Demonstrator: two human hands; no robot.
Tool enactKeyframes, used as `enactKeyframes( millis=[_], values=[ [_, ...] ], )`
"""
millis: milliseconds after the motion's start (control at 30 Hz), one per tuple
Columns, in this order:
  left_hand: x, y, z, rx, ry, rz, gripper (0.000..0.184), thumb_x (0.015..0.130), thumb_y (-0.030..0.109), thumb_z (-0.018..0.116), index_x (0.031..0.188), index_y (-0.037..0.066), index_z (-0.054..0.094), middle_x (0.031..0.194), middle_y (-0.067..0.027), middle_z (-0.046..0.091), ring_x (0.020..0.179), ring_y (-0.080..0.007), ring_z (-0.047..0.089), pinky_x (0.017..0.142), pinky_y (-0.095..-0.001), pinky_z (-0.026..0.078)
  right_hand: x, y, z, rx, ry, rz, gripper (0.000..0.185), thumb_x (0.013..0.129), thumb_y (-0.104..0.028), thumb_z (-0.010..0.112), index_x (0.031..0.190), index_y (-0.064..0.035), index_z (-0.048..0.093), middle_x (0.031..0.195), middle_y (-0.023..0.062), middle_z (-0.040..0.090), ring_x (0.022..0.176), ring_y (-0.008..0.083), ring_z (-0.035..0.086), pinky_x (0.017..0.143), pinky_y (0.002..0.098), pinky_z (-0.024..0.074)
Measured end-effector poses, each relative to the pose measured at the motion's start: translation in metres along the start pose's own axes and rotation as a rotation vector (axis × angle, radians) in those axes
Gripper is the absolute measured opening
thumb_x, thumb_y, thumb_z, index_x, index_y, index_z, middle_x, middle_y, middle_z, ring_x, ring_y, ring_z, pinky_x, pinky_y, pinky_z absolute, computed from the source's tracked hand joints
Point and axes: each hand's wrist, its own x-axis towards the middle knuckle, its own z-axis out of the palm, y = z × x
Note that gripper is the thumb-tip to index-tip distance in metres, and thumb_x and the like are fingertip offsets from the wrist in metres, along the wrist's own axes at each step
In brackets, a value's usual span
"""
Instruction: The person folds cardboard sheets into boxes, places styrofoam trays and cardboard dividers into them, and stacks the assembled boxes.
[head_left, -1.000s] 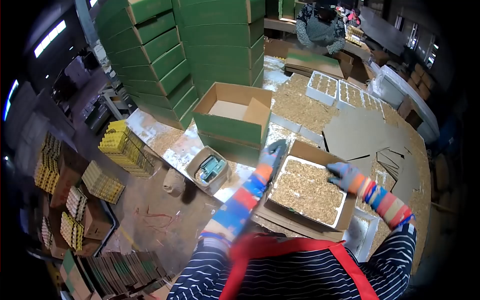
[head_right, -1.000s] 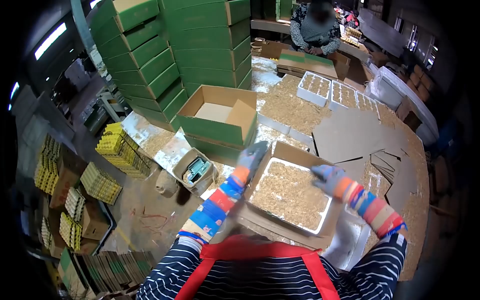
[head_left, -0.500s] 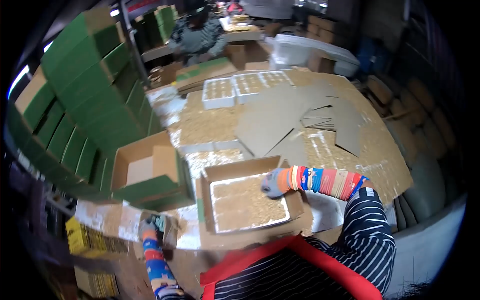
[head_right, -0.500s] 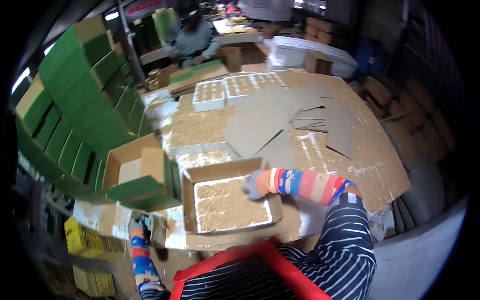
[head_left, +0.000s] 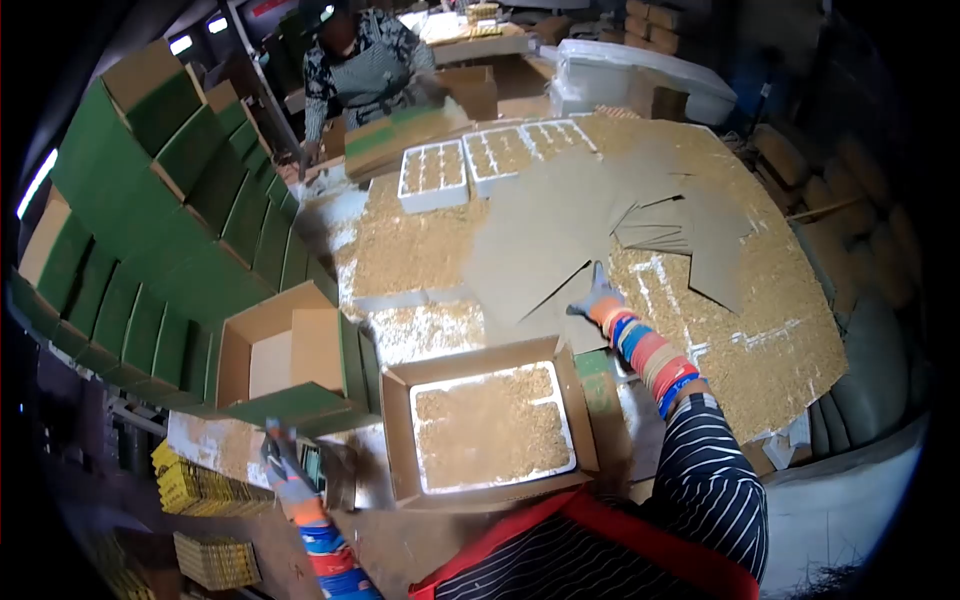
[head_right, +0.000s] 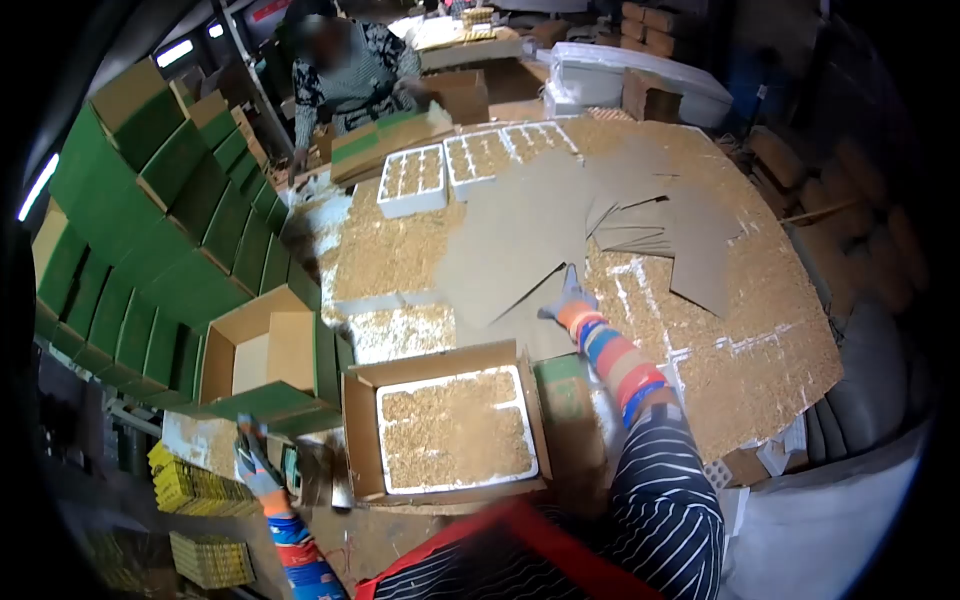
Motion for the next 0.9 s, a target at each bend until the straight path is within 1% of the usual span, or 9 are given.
enactKeyframes(
  millis=[100, 200, 333, 400, 500, 567, 700, 800, 900],
  values=[
    [-0.039, 0.090, 0.056, 0.217, -0.526, 0.768, 0.042, 0.080, 0.022, 0.055, 0.116, 0.002, 0.052, 0.116, -0.0160, 0.052, 0.107, -0.0303, 0.049, 0.093, -0.0394, 0.038, 0.034, -0.002, -0.003, 0.078, -0.005, -0.196, 0.106, 0.054, -0.049, 0.075, 0.133, 0.0045, 0.028, 0.125, 0.0271, 0.044, 0.113, 0.0372, 0.046, 0.096, 0.0371, 0.0377],
    [-0.052, 0.110, 0.083, 0.773, -0.870, 0.789, 0.081, 0.064, 0.041, 0.071, 0.131, 0.009, 0.039, 0.134, -0.0248, 0.030, 0.124, -0.0403, 0.028, 0.103, -0.0467, 0.024, 0.046, 0.002, -0.088, 0.024, 0.062, -0.073, 0.075, 0.061, -0.043, 0.068, 0.117, 0.0036, 0.048, 0.116, 0.0274, 0.051, 0.106, 0.0375, 0.052, 0.090, 0.0384, 0.0420],
    [-0.036, 0.051, 0.078, 0.373, -0.675, 0.506, 0.079, 0.073, 0.029, 0.069, 0.135, 0.000, 0.029, 0.139, -0.0190, 0.028, 0.127, -0.0324, 0.028, 0.104, -0.0378, 0.025, -0.051, -0.048, -0.210, -0.334, 0.620, -0.094, 0.029, 0.085, -0.023, 0.043, 0.091, -0.0045, 0.064, 0.096, 0.0197, 0.061, 0.087, 0.0357, 0.059, 0.078, 0.0422, 0.0474],
    [-0.035, -0.022, 0.094, -0.335, -0.823, 0.020, 0.064, 0.088, 0.036, 0.050, 0.137, 0.002, 0.026, 0.141, -0.0149, 0.027, 0.128, -0.0230, 0.028, 0.104, -0.0320, 0.025, -0.117, -0.084, -0.207, -0.210, 0.969, -0.713, 0.021, 0.078, -0.013, 0.049, 0.091, -0.0070, 0.064, 0.086, 0.0174, 0.061, 0.078, 0.0354, 0.058, 0.072, 0.0437, 0.0467],
    [-0.043, -0.029, 0.107, -0.913, -0.340, -0.386, 0.057, 0.092, 0.049, 0.032, 0.130, 0.008, 0.040, 0.132, -0.0136, 0.042, 0.118, -0.0246, 0.042, 0.101, -0.0360, 0.032, -0.182, -0.136, -0.147, -0.171, 0.440, -1.485, 0.011, 0.068, -0.010, 0.055, 0.077, -0.0048, 0.058, 0.072, 0.0122, 0.055, 0.068, 0.0337, 0.051, 0.060, 0.0428, 0.0414],
    [-0.035, -0.018, 0.086, -1.467, -0.587, -0.543, 0.056, 0.090, 0.052, 0.035, 0.126, 0.009, 0.045, 0.127, -0.0147, 0.047, 0.114, -0.0266, 0.046, 0.095, -0.0383, 0.039, -0.195, -0.119, -0.075, -0.380, 0.074, -1.730, 0.012, 0.070, -0.021, 0.057, 0.079, -0.0127, 0.059, 0.081, 0.0049, 0.053, 0.076, 0.0254, 0.053, 0.064, 0.0400, 0.0415],
    [-0.047, 0.044, 0.073, -0.448, -0.206, 0.223, 0.044, 0.089, 0.032, 0.043, 0.123, 0.004, 0.046, 0.122, -0.0161, 0.048, 0.110, -0.0297, 0.048, 0.095, -0.0418, 0.038, -0.197, -0.091, -0.035, -0.852, -0.262, -1.596, 0.010, 0.068, -0.024, 0.059, 0.075, -0.0170, 0.060, 0.087, 0.0047, 0.053, 0.085, 0.0220, 0.053, 0.071, 0.0362, 0.0401],
    [-0.051, 0.107, 0.074, 0.298, -0.789, 1.062, 0.053, 0.076, 0.031, 0.058, 0.122, 0.005, 0.048, 0.120, -0.0188, 0.050, 0.111, -0.0325, 0.048, 0.101, -0.0459, 0.029, -0.204, -0.099, -0.039, -0.906, -0.479, -1.485, 0.021, 0.065, -0.025, 0.062, 0.085, -0.0189, 0.063, 0.092, 0.0053, 0.056, 0.090, 0.0227, 0.054, 0.075, 0.0351, 0.0401],
    [-0.074, 0.089, 0.101, 1.002, -1.360, 0.773, 0.051, 0.078, 0.040, 0.058, 0.119, 0.011, 0.052, 0.117, -0.0158, 0.053, 0.109, -0.0335, 0.049, 0.098, -0.0462, 0.031, -0.207, -0.101, -0.053, -0.609, -0.783, -1.255, 0.046, 0.067, -0.032, 0.065, 0.109, -0.0148, 0.059, 0.101, 0.0094, 0.060, 0.096, 0.0271, 0.056, 0.084, 0.0383, 0.0416]
  ],
)
